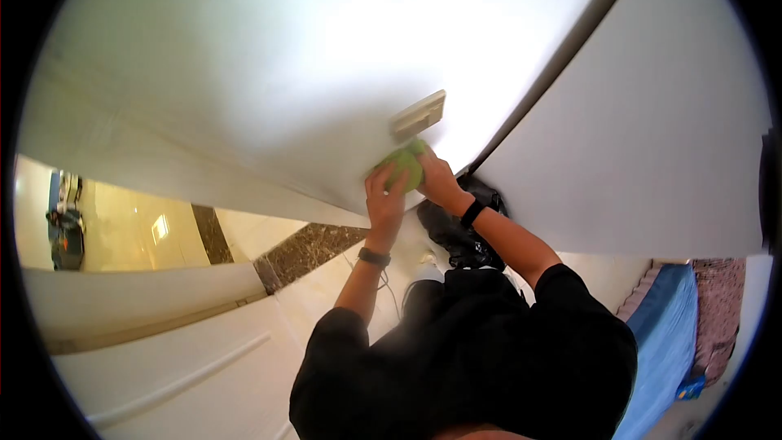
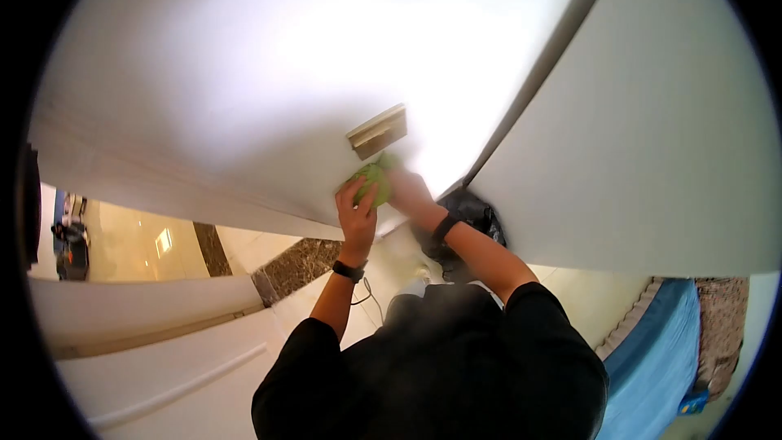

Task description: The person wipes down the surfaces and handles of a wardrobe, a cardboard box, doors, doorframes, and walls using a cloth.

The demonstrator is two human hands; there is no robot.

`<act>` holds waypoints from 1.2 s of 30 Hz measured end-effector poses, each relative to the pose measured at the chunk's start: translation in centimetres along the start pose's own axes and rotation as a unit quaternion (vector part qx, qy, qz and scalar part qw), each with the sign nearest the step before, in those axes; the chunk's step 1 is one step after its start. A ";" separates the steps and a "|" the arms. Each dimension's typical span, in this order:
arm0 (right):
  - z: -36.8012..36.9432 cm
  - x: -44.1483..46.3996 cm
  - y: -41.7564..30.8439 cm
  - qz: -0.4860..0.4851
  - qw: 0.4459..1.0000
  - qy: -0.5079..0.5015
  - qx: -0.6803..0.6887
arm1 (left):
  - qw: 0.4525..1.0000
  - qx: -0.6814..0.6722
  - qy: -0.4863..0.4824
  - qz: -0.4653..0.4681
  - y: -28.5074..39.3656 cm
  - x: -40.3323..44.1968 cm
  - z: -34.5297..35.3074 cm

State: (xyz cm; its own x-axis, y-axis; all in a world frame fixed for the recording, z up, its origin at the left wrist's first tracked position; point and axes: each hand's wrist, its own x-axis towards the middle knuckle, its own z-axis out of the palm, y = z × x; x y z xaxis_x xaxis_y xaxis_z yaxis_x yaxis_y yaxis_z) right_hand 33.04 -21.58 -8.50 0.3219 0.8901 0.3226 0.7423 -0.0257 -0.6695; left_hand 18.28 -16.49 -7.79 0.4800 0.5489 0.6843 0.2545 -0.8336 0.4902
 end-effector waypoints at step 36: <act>-32.5 -24.5 7.3 0.274 0.798 0.527 -0.101 | 0.800 -0.453 -0.215 0.329 34.5 6.0 27.6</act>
State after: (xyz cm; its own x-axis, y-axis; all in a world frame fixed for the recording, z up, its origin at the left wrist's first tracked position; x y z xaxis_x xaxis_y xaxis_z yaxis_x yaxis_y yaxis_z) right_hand 49.68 -58.35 0.48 0.8676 -0.1553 0.4725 0.3648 -0.4470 -0.8168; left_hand 53.17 -43.61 -1.67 0.5543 -0.2248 0.8014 -0.7915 -0.4404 0.4238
